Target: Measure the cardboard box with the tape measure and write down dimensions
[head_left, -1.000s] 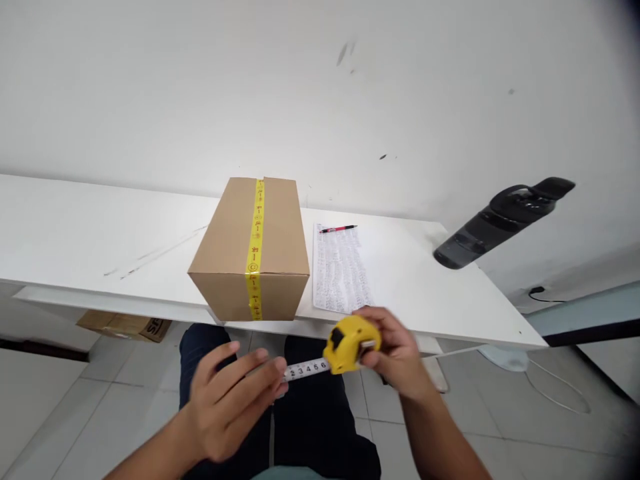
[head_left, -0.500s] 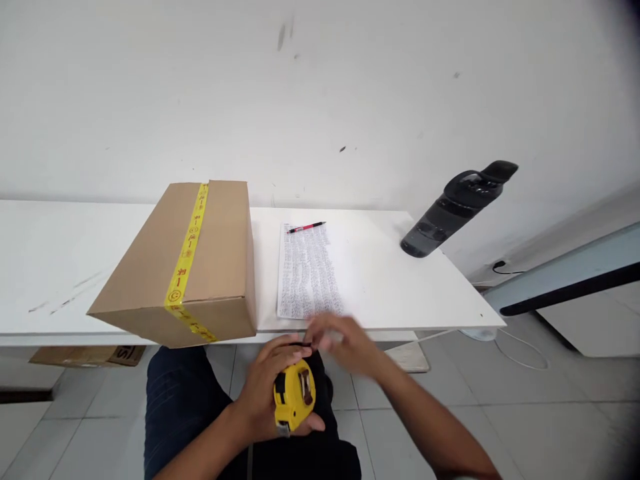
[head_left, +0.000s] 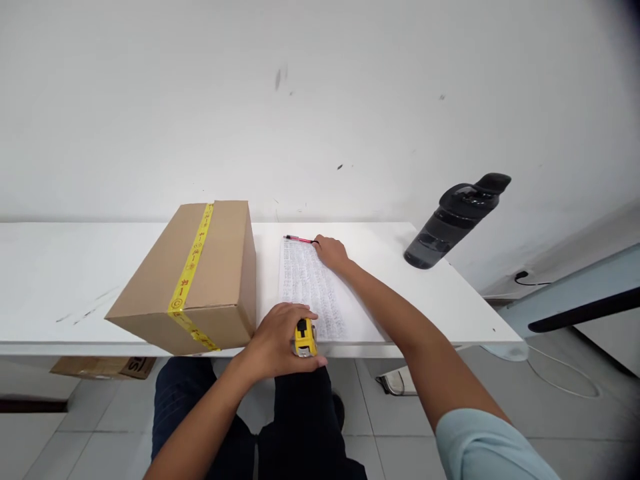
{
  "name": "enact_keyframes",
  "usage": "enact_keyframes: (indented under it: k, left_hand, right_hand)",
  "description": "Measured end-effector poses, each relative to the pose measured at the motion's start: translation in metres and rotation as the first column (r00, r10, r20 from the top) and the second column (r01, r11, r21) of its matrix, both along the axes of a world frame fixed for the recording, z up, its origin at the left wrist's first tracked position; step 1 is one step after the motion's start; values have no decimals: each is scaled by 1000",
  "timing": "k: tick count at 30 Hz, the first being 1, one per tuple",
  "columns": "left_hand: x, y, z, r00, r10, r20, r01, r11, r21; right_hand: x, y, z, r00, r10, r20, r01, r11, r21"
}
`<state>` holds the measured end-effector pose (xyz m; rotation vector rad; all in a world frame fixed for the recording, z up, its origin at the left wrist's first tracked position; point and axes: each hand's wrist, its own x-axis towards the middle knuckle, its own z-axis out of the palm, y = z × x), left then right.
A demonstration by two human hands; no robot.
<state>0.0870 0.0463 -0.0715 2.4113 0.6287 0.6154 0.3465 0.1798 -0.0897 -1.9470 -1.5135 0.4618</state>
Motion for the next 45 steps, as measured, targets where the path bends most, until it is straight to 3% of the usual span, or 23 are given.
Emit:
enact_keyframes:
  k: [4, 7, 10, 13, 16, 19, 22, 27, 30, 40, 45]
  left_hand:
    - [-6, 6, 2, 997, -58, -44, 56, 998, -36]
    - [-2, 11, -6, 993, -84, -79, 78, 993, -84]
    - [2, 14, -15, 993, -75, -90, 61, 987, -146]
    - [4, 16, -18, 994, -48, -94, 30, 984, -178]
    - [8, 17, -17, 994, 32, -103, -51, 981, -189]
    - [13, 17, -17, 985, 139, -98, -157, 964, -213]
    - [15, 17, -18, 982, 162, -93, -180, 957, -228]
    - [14, 18, -24, 990, 115, -84, -131, 967, -220]
    - [14, 19, -26, 991, 103, -86, -120, 969, -216]
    - [16, 19, -29, 993, 85, -83, -101, 972, -214]
    - [16, 18, -27, 993, 83, -83, -100, 969, -227]
  right_hand:
    - [-6, -35, -15, 987, 2, -159, 22, 988, 151]
    - [-12, -62, -18, 953, 27, -302, 43, 974, 224]
    - [-9, -85, -17, 912, 123, -392, -41, 976, 212]
    - [1, -104, -16, 813, 260, -521, -206, 965, 162]
    - [10, -117, -16, 748, 280, -601, -238, 959, 150]
    - [13, -124, -15, 775, 261, -575, -247, 963, 105]
    - [14, -126, -12, 812, 272, -517, -300, 953, 30]
    - [11, -127, -12, 902, 143, -408, -139, 990, 37]
    - [9, -127, -13, 940, 112, -322, -110, 994, 24]
    - [8, -128, -13, 944, 174, -280, -170, 985, 36]
    - [10, -129, -15, 956, 144, -254, -138, 990, 43]
